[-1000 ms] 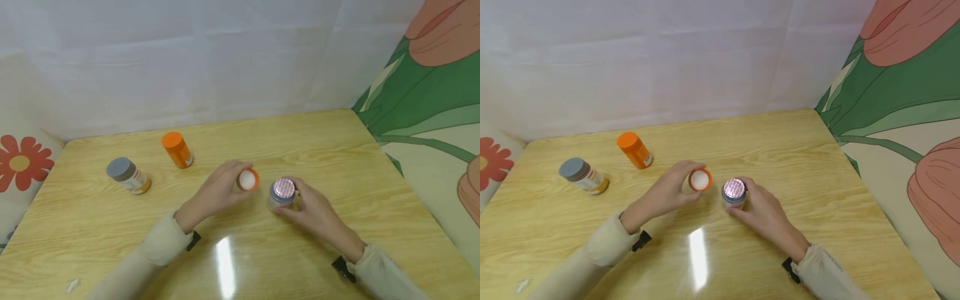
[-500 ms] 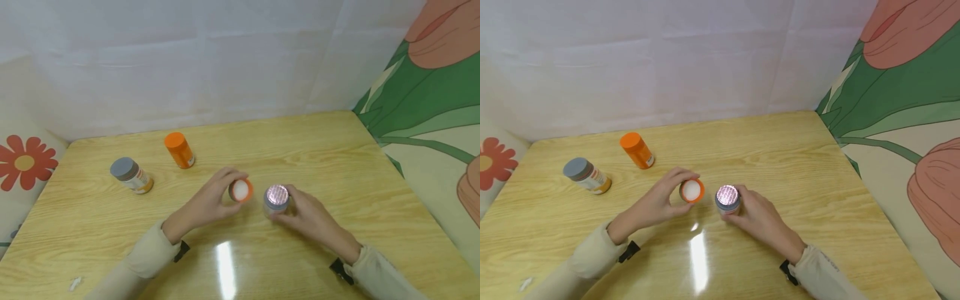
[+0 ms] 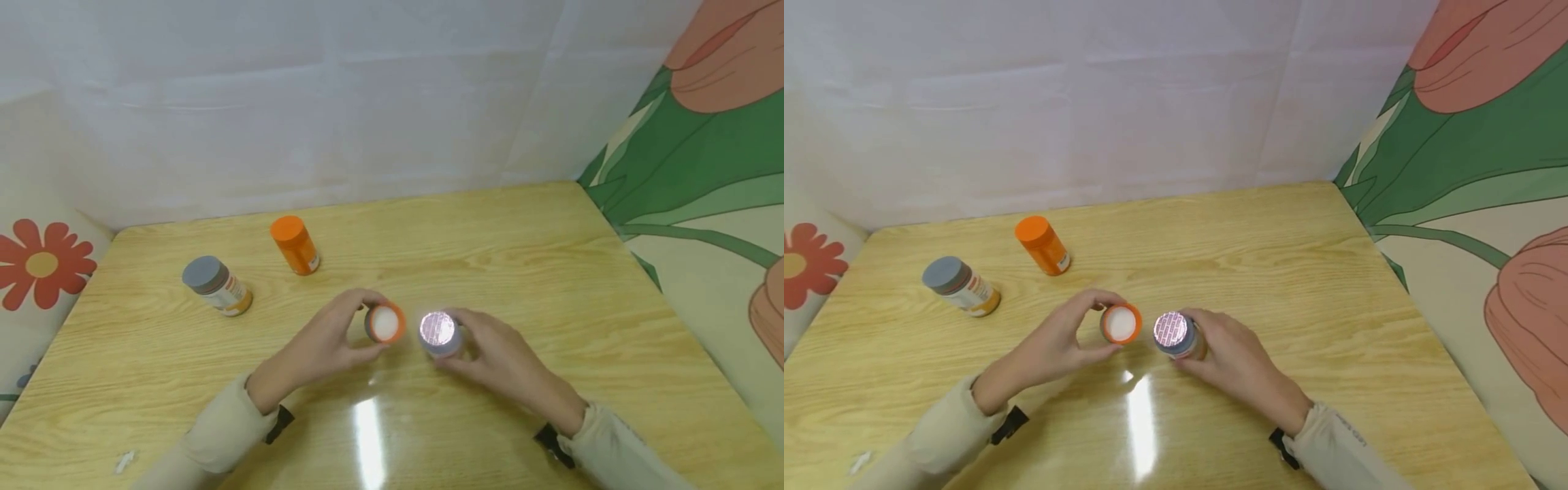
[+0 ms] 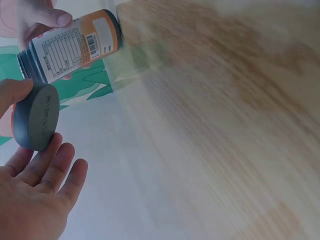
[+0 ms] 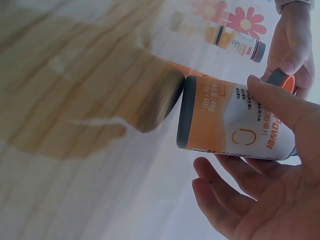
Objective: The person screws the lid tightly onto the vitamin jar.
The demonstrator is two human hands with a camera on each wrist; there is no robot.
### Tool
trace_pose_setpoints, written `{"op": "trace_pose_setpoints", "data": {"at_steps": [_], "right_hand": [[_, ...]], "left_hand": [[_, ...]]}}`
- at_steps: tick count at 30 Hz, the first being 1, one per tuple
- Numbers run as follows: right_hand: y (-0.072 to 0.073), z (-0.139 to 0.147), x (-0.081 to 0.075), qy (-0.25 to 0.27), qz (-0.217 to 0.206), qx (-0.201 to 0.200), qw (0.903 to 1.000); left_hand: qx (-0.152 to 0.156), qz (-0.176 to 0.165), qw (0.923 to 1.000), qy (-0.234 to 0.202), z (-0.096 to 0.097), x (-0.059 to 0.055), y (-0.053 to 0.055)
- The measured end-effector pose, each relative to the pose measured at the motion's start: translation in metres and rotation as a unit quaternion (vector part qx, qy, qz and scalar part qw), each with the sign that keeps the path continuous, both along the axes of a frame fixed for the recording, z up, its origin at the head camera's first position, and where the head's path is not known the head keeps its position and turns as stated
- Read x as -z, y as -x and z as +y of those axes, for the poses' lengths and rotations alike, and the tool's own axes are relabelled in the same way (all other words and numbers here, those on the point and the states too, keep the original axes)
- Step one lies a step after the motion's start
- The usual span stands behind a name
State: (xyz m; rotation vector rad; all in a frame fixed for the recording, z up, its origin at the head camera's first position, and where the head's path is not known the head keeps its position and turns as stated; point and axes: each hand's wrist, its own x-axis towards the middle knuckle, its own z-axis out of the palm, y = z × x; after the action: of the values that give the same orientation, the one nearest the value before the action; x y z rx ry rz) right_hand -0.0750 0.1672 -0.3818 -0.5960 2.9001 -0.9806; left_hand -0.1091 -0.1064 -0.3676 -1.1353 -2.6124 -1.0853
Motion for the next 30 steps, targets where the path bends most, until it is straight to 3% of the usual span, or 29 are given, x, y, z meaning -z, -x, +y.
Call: {"op": "trace_pose_setpoints", "data": {"at_steps": [6, 10, 20, 30], "right_hand": [[-0.001, -0.004, 0.000, -0.008, 0.025, -0.015, 0.9995], [-0.001, -0.007, 0.001, 0.006, 0.011, -0.029, 0.9995], [-0.003, -0.010, 0.004, 0.018, 0.014, -0.084, 0.9962], [-0.006, -0.010, 0.005, 0.007, 0.044, -0.101, 0.9939]], "left_hand": [[0.015, 0.022, 0.9995, -0.015, -0.003, 0.000, -0.004], [0.024, 0.029, 0.9991, -0.019, -0.003, 0.000, -0.007], [0.017, 0.014, 0.9997, -0.014, -0.008, -0.001, -0.020], [0.030, 0.042, 0.9979, -0.040, -0.010, 0.002, -0.026]]}}
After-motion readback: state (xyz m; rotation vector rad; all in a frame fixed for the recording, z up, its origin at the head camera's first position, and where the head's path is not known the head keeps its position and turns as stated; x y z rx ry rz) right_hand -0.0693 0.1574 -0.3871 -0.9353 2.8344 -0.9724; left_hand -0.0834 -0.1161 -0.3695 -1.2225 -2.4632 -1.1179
